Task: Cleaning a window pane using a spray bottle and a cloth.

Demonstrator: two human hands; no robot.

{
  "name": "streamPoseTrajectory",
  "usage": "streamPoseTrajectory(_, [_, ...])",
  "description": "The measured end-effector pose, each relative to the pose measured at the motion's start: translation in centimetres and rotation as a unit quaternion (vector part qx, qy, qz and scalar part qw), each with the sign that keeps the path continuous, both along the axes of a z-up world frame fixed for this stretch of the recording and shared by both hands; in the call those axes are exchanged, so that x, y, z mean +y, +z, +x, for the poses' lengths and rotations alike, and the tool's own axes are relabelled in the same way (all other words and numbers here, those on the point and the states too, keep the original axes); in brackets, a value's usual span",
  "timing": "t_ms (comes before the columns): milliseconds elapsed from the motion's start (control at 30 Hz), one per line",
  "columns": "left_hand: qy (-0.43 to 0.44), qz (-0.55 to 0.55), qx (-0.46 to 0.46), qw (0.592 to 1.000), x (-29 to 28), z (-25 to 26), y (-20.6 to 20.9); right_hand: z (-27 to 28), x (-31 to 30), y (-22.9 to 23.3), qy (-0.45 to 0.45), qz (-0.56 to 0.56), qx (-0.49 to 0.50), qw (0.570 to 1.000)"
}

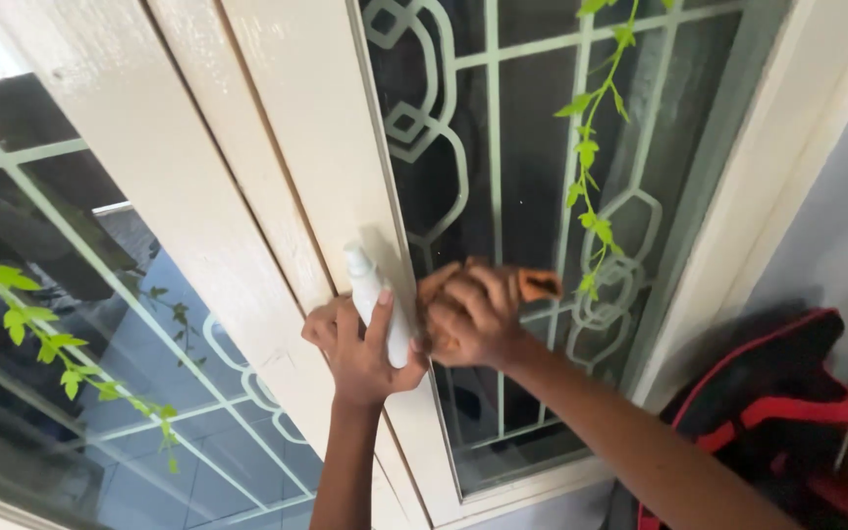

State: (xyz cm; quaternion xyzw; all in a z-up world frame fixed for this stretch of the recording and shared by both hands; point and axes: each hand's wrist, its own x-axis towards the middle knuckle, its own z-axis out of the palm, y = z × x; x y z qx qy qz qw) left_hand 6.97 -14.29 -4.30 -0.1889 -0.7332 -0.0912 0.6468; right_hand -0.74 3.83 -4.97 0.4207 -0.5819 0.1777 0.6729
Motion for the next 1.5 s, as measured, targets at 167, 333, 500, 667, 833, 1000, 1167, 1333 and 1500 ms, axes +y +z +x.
streamPoseTrajectory(167, [0.023,-0.034,0.036,0.998,-0.7,-1.3,-1.1,0.6,0.8,-2.3,-0.018,0.054,-0.002,0.998])
streamPoseTrajectory(333, [-0.002,-0.039,0.040,0.998,-0.6,-1.0,-1.6,0.6,0.9,3.0,-0.015,0.085,0.004,0.996])
streamPoseTrajectory(500, [0.002,-0.044,0.021,0.999,-1.1,-0.8,-1.3,1.0,-1.6,14.8,0.003,-0.060,0.013,0.998])
streamPoseTrajectory(667, [-0.023,-0.039,0.028,0.999,-1.3,-0.6,-1.2,1.4,-2.9,12.5,0.005,-0.079,0.002,0.997])
streamPoseTrajectory(833, [-0.039,-0.027,0.032,0.998,-1.4,-0.4,-0.8,0.9,-2.9,3.2,-0.063,-0.101,-0.001,0.993])
streamPoseTrajectory(1000, [-0.052,-0.023,0.033,0.998,-1.4,-0.2,-0.2,1.1,-1.8,-0.6,-0.038,0.000,-0.019,0.999])
streamPoseTrajectory(1167, [-0.039,-0.021,0.035,0.998,-1.5,0.0,-0.4,0.9,-1.1,3.2,-0.070,0.062,0.039,0.995])
streamPoseTrajectory(1333, [-0.036,-0.018,0.035,0.999,-1.6,0.1,-0.8,2.0,-2.3,8.9,-0.076,0.058,0.053,0.994])
streamPoseTrajectory(1500, [-0.035,-0.025,0.038,0.998,-1.6,-0.3,-0.6,2.2,-2.9,11.6,-0.040,-0.018,-0.017,0.999])
